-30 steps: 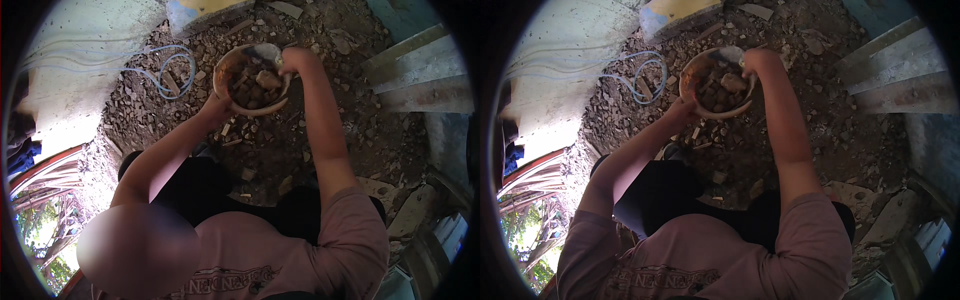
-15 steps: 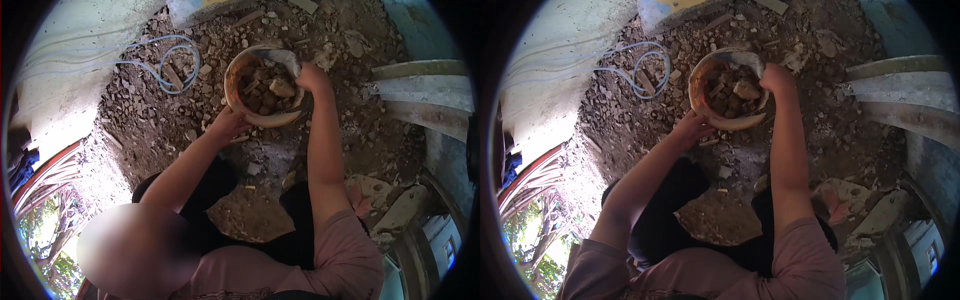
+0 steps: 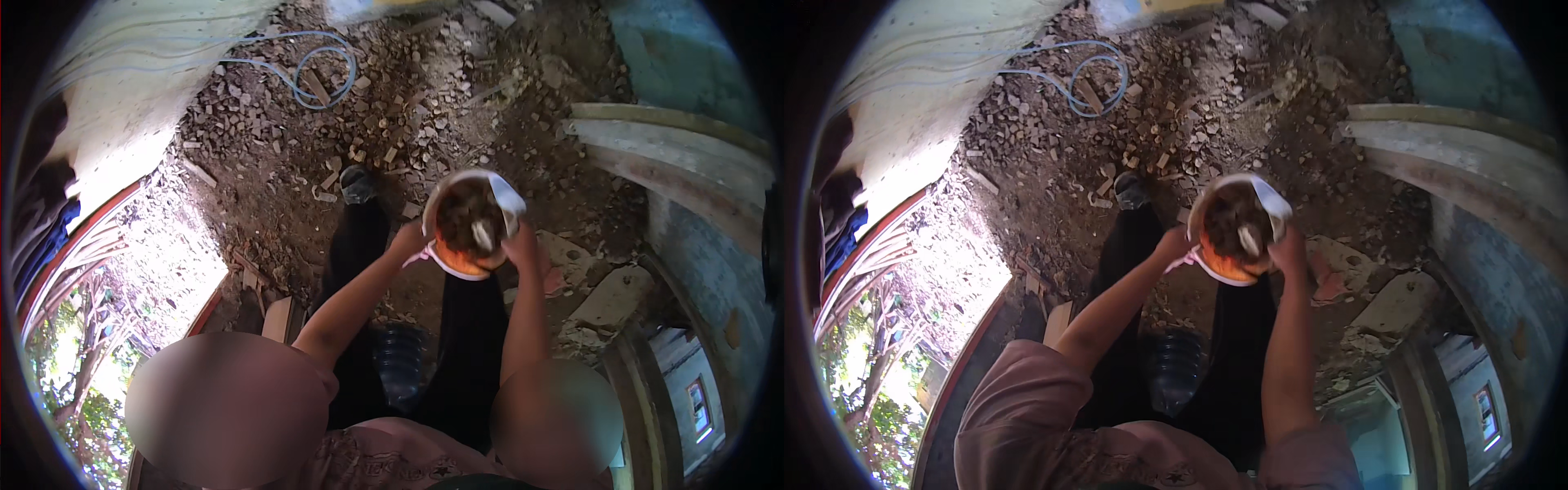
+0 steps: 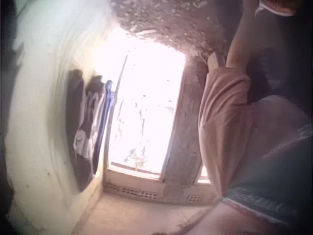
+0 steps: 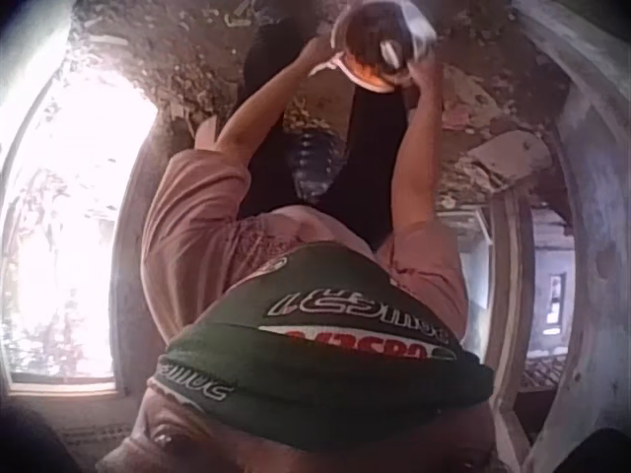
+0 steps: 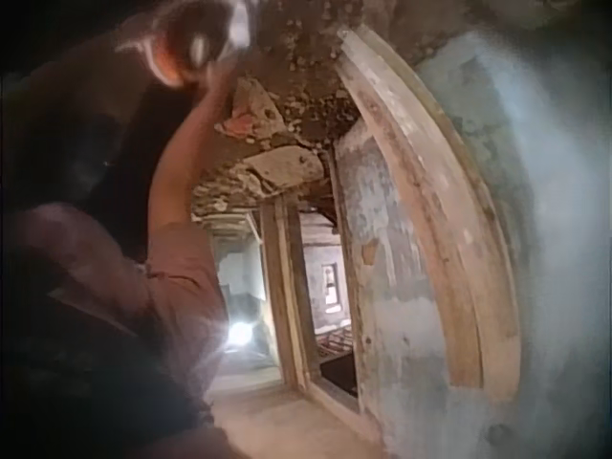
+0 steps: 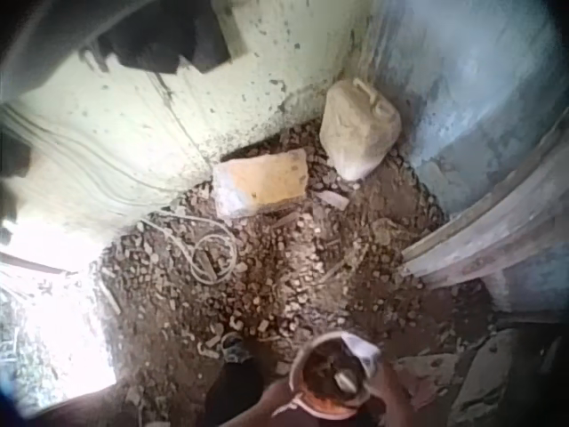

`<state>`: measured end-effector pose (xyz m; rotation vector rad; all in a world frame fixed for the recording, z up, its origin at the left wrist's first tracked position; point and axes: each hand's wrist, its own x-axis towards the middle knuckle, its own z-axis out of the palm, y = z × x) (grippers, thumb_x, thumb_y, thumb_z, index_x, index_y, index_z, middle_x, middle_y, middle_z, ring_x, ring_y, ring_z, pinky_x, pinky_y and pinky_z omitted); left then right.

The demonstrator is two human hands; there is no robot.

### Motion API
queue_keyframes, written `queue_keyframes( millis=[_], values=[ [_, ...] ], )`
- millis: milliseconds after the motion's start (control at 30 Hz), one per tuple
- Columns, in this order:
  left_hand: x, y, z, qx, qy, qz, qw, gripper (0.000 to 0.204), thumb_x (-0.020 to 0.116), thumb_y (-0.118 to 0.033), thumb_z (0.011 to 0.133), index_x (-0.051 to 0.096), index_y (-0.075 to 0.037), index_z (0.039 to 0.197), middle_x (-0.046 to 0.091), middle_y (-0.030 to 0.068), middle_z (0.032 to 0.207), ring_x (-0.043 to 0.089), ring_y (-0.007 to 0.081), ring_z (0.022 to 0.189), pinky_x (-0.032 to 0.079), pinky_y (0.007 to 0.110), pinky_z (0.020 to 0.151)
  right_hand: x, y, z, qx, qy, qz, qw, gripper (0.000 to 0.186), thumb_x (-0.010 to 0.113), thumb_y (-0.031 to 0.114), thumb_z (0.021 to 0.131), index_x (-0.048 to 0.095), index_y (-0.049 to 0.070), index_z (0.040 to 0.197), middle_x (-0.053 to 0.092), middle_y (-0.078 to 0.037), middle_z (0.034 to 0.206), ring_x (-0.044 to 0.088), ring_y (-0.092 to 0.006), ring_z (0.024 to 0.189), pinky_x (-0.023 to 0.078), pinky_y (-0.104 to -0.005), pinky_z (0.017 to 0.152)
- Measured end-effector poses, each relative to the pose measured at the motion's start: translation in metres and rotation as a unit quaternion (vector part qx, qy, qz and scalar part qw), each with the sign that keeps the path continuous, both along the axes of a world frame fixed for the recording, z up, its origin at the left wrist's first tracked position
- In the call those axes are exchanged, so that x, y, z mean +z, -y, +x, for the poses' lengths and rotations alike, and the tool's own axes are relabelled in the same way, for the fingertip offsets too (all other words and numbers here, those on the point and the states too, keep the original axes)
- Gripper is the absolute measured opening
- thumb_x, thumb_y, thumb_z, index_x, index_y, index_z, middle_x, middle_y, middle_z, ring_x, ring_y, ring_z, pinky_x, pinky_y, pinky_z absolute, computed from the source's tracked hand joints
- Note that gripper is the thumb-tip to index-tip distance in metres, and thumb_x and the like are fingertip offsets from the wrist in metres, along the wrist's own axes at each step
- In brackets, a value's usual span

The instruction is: Filling a plastic bowl with small rocks and construction debris from the floor using a small hand trowel.

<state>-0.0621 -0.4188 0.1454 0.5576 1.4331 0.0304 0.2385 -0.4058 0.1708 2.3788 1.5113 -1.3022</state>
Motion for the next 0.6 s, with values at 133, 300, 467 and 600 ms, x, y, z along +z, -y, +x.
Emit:
queue_keyframes(
  millis=[133,300,467,600],
  values=[
    [0.125,0.011,-0.003,-0.077,0.059,-0.031,0.995,0.036,0.065,-0.031,0.09,0.064,0.002,0.105,0.07,0.0124,0.083,0.07,0.0194,0.069,0.059,0.033,0.06,0.149,0.042,-0.001,-0.095,-0.034,-0.034,0.994,0.053,0.07,0.011,0.069,0.057,-0.003,0.119,0.066,-0.025,0.108,0.064,-0.0399,0.107,0.05,-0.0447,0.091],
    [0.251,0.024,-0.042,-0.12,0.055,0.021,0.991,0.037,0.067,-0.029,0.084,0.065,0.0,0.106,0.071,0.0155,0.092,0.072,0.0248,0.083,0.057,0.039,0.077,0.274,0.065,-0.015,-0.255,-0.116,-0.147,0.948,0.065,0.072,0.007,0.074,0.05,-0.001,0.134,0.063,-0.016,0.117,0.064,-0.0264,0.103,0.049,-0.0359,0.089],
    [0.367,-0.023,-0.101,-0.154,0.01,0.077,0.985,0.038,0.068,-0.031,0.081,0.067,0.001,0.102,0.071,0.0188,0.095,0.072,0.0293,0.088,0.056,0.041,0.078,0.363,0.036,-0.065,-0.25,-0.19,-0.091,0.945,0.064,0.071,0.006,0.074,0.049,-0.001,0.133,0.062,-0.014,0.117,0.063,-0.0252,0.103,0.049,-0.0348,0.09],
    [0.419,-0.038,-0.149,-0.168,-0.087,0.2,0.961,0.039,0.067,-0.033,0.08,0.068,0.0,0.101,0.071,0.0208,0.098,0.071,0.0287,0.093,0.055,0.043,0.083,0.401,0.0,-0.115,-0.126,-0.167,-0.025,0.978,0.07,0.072,0.012,0.072,0.047,-0.002,0.135,0.061,-0.019,0.124,0.061,-0.0293,0.111,0.046,-0.0389,0.096]
  ],
)
